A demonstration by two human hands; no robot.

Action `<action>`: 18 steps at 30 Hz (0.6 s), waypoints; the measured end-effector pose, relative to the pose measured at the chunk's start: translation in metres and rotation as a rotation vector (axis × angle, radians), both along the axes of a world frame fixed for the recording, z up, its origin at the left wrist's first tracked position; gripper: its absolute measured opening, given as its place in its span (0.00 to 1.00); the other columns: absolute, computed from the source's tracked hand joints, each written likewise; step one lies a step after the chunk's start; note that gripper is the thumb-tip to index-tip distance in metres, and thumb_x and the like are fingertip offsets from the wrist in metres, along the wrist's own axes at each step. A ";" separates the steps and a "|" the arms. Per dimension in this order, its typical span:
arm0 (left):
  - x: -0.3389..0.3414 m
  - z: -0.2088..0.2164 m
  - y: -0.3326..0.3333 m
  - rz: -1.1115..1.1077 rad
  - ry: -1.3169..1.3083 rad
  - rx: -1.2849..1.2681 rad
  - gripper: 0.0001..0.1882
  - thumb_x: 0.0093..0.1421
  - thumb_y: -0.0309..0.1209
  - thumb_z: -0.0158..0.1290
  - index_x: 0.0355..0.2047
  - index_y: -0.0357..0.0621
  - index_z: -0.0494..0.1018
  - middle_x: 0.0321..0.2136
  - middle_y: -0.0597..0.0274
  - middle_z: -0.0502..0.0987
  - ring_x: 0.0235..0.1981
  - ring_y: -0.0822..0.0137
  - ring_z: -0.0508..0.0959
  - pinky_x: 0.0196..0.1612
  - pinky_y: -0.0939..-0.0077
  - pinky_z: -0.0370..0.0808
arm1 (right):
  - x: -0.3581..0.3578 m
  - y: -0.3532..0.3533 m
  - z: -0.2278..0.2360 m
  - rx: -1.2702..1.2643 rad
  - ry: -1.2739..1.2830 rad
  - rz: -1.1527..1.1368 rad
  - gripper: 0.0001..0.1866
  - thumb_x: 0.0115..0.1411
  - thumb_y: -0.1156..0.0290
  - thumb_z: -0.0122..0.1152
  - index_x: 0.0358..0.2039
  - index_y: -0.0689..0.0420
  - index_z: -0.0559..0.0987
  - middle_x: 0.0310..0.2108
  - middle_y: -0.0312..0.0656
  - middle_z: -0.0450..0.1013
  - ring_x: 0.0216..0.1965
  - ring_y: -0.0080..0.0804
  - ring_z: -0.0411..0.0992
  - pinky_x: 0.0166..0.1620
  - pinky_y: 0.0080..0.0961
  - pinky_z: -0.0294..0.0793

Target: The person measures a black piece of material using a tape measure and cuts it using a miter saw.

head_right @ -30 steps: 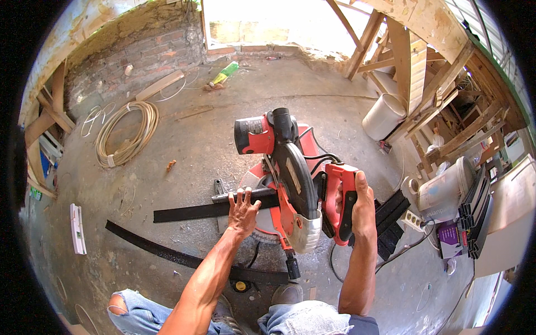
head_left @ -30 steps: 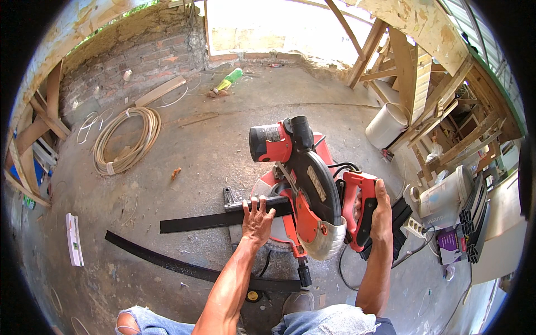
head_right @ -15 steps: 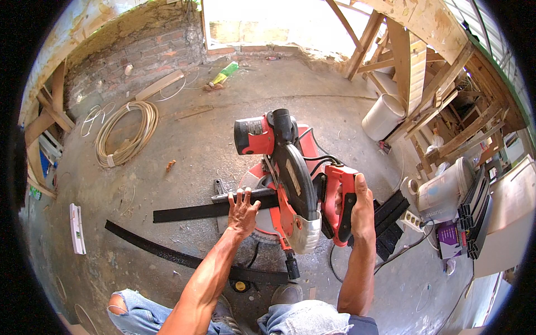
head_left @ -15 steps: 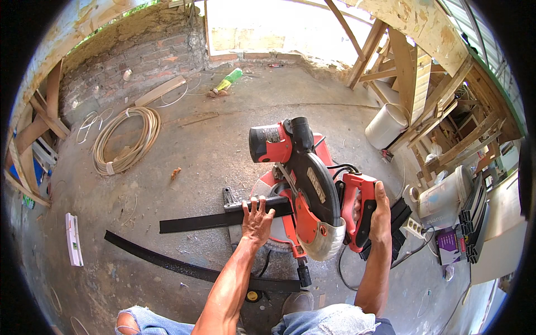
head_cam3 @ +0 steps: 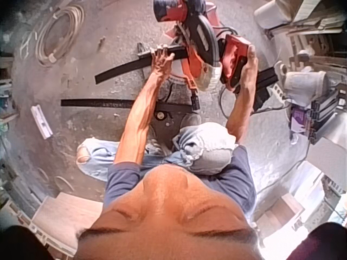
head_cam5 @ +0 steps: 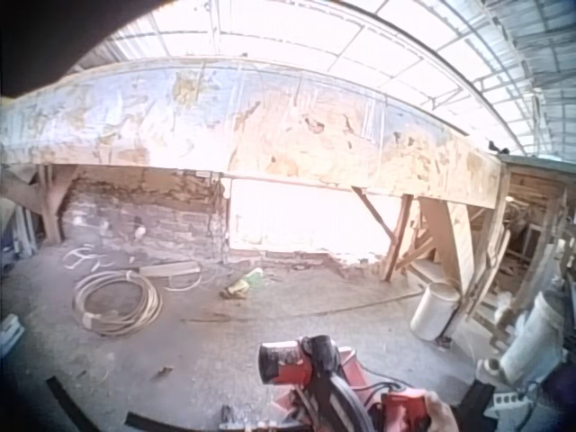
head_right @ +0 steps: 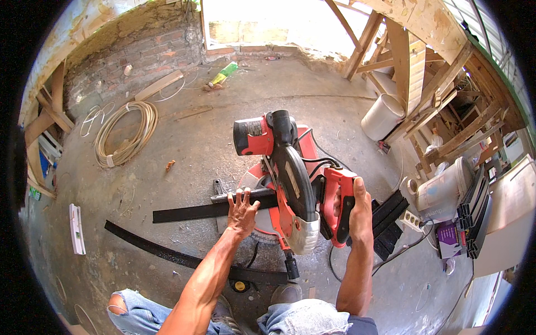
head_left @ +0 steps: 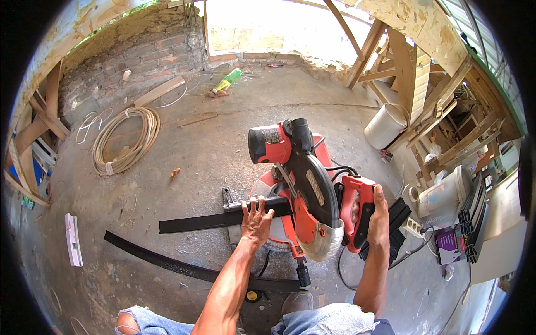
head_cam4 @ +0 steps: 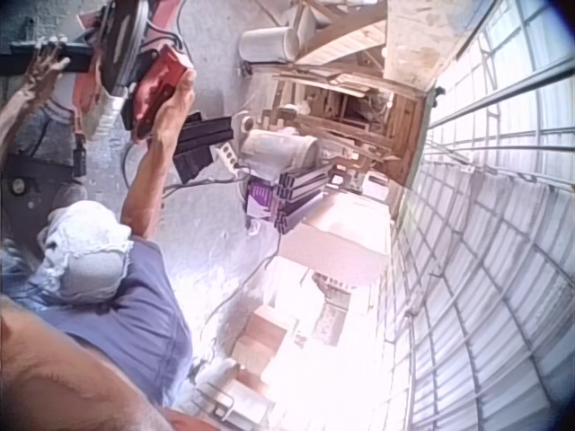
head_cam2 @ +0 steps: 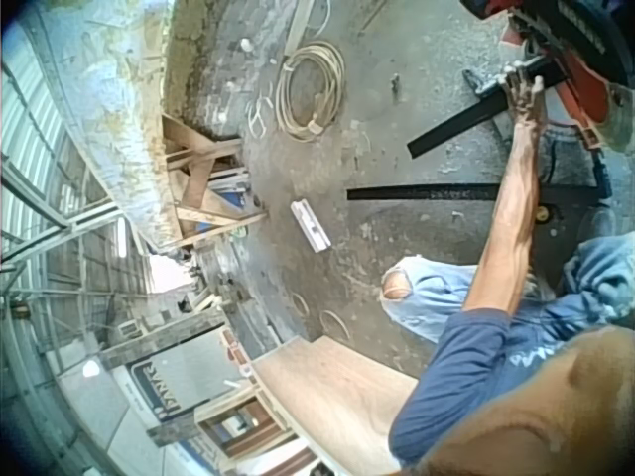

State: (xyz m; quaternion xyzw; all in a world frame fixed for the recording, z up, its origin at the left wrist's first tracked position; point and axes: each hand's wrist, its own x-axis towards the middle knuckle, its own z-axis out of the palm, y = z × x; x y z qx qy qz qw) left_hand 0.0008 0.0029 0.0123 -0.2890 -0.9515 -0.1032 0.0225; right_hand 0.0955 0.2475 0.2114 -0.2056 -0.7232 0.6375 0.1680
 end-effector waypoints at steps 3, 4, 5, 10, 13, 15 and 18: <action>0.000 0.001 0.000 0.004 -0.011 -0.006 0.15 0.59 0.30 0.54 0.46 0.56 0.80 0.59 0.49 0.63 0.64 0.46 0.58 0.65 0.36 0.47 | 0.002 0.001 -0.003 -0.007 -0.002 -0.003 0.41 0.64 0.28 0.40 0.32 0.60 0.77 0.20 0.37 0.72 0.19 0.23 0.70 0.24 0.22 0.70; 0.000 0.002 0.001 0.005 -0.015 -0.012 0.15 0.59 0.30 0.54 0.46 0.56 0.80 0.59 0.49 0.63 0.64 0.46 0.58 0.66 0.36 0.47 | 0.002 0.002 -0.005 -0.006 -0.002 -0.003 0.41 0.64 0.28 0.40 0.32 0.60 0.77 0.20 0.37 0.72 0.19 0.23 0.70 0.24 0.22 0.70; 0.000 0.000 0.002 0.005 -0.015 -0.011 0.15 0.59 0.30 0.54 0.46 0.56 0.80 0.59 0.49 0.63 0.64 0.46 0.58 0.66 0.36 0.47 | 0.003 0.004 -0.006 -0.004 -0.007 -0.006 0.42 0.64 0.28 0.39 0.32 0.60 0.77 0.20 0.37 0.71 0.19 0.23 0.70 0.24 0.22 0.70; -0.001 -0.005 0.001 0.002 0.049 0.006 0.17 0.53 0.29 0.60 0.45 0.55 0.79 0.57 0.50 0.62 0.63 0.47 0.57 0.65 0.35 0.47 | 0.006 0.004 -0.009 0.017 0.002 0.015 0.42 0.64 0.27 0.38 0.31 0.60 0.77 0.19 0.37 0.71 0.19 0.23 0.70 0.24 0.22 0.70; 0.000 -0.001 0.002 0.006 0.005 -0.038 0.15 0.58 0.31 0.54 0.46 0.57 0.80 0.60 0.49 0.62 0.65 0.45 0.57 0.66 0.36 0.46 | 0.007 0.002 -0.010 0.028 0.004 -0.003 0.43 0.64 0.27 0.38 0.30 0.60 0.77 0.18 0.37 0.71 0.19 0.23 0.70 0.24 0.22 0.69; -0.001 -0.002 0.002 0.008 0.009 -0.034 0.15 0.58 0.31 0.54 0.46 0.56 0.80 0.60 0.49 0.62 0.65 0.45 0.57 0.66 0.36 0.46 | 0.007 0.001 -0.011 0.021 0.024 -0.004 0.43 0.64 0.27 0.38 0.30 0.60 0.77 0.18 0.37 0.71 0.19 0.23 0.70 0.24 0.22 0.69; -0.001 -0.004 0.001 0.008 0.030 -0.019 0.16 0.55 0.30 0.57 0.46 0.56 0.79 0.59 0.49 0.62 0.64 0.46 0.57 0.65 0.35 0.47 | 0.007 -0.001 -0.014 -0.035 0.064 -0.021 0.37 0.66 0.32 0.43 0.33 0.59 0.77 0.18 0.35 0.71 0.17 0.22 0.69 0.21 0.21 0.69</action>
